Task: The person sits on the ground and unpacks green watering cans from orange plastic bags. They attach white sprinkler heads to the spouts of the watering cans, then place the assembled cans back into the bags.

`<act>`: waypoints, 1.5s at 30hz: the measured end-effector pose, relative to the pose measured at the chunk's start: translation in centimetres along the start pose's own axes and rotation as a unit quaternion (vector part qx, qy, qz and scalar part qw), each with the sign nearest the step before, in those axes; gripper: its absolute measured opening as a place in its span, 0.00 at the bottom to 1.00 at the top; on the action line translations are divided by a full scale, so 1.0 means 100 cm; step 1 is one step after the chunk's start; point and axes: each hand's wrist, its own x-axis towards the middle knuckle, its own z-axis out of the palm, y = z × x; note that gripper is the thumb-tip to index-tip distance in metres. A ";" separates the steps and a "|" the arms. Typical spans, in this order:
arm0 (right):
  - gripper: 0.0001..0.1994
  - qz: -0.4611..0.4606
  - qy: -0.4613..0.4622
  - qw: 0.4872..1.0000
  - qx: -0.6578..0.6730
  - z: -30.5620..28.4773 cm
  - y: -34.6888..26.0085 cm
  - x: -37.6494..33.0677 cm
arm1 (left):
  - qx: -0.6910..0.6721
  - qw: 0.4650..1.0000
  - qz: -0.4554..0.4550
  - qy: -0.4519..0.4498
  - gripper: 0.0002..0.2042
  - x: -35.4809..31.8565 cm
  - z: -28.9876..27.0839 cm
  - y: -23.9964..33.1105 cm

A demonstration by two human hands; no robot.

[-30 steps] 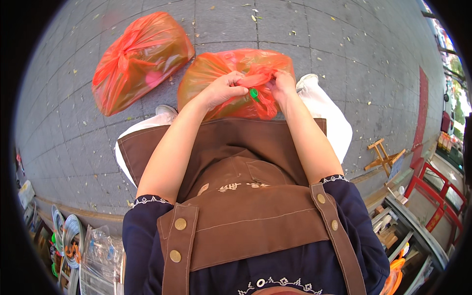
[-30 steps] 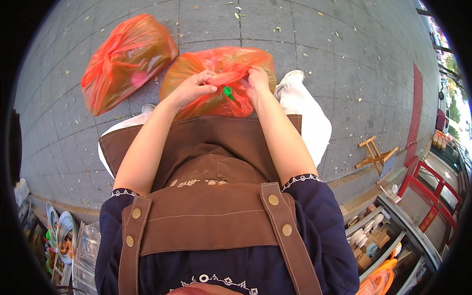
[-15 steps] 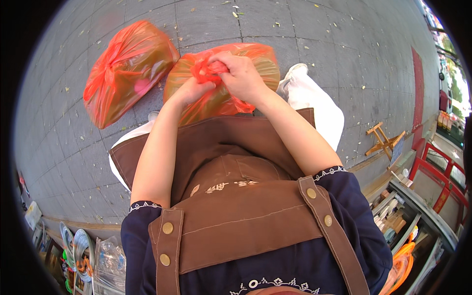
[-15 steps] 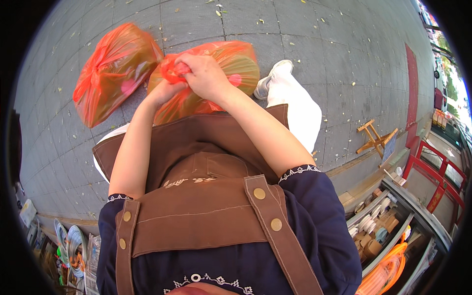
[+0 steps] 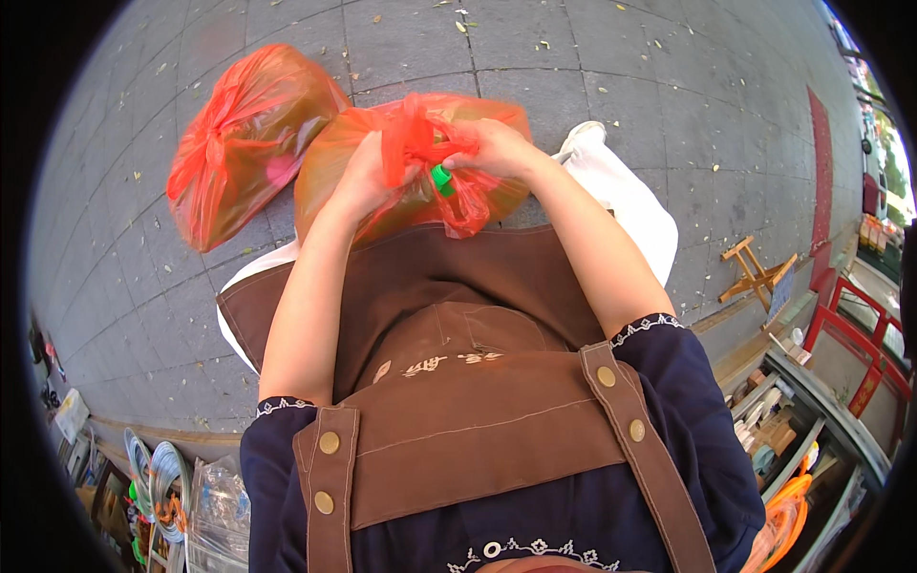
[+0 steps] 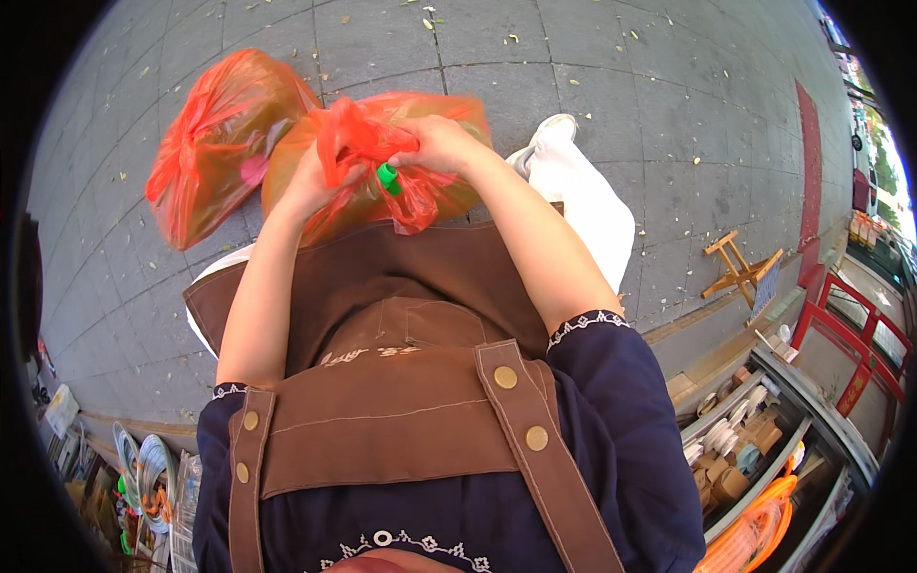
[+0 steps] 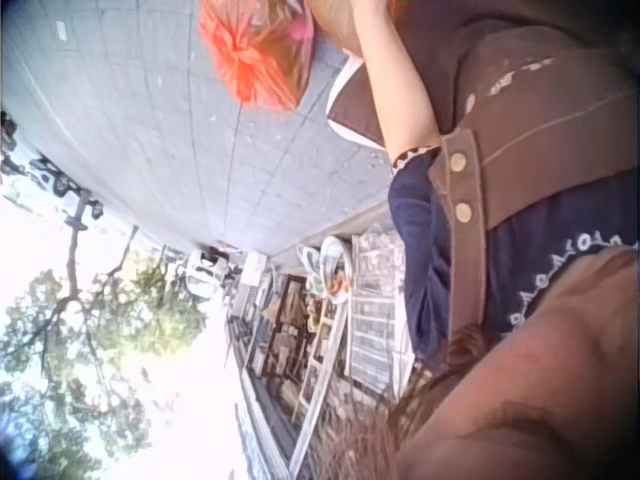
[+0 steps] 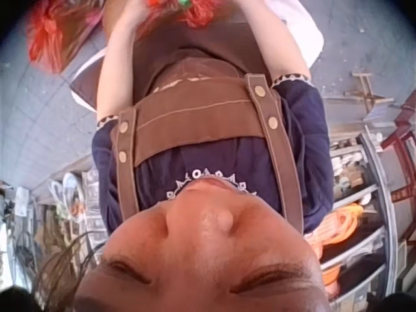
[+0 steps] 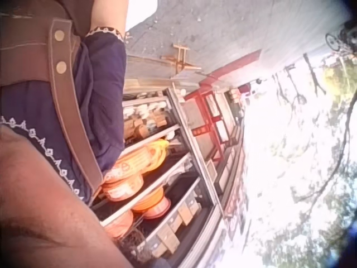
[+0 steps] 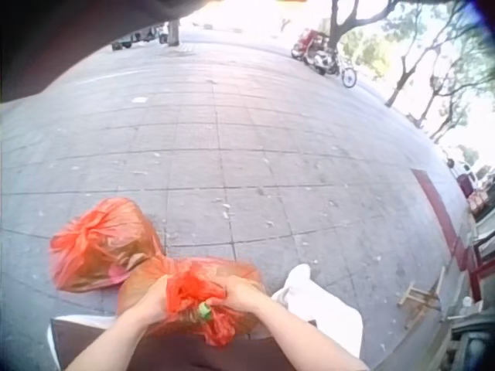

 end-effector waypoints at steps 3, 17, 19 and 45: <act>0.15 0.083 0.144 0.982 -0.086 -0.008 0.037 -0.004 | 0.127 0.982 -0.049 0.130 0.07 0.010 -0.038 0.000; 0.27 -0.015 0.342 0.920 -0.190 -0.052 0.024 -0.013 | -0.052 0.989 -0.133 -0.044 0.06 -0.005 -0.067 0.009; 0.30 -0.130 0.305 0.909 -0.254 -0.027 -0.011 -0.005 | 0.011 0.991 -0.105 -0.082 0.07 0.004 -0.059 0.035; 0.18 -0.002 -0.008 0.982 -0.189 0.018 0.035 0.018 | 0.151 0.955 -0.250 -0.056 0.18 -0.066 -0.171 0.055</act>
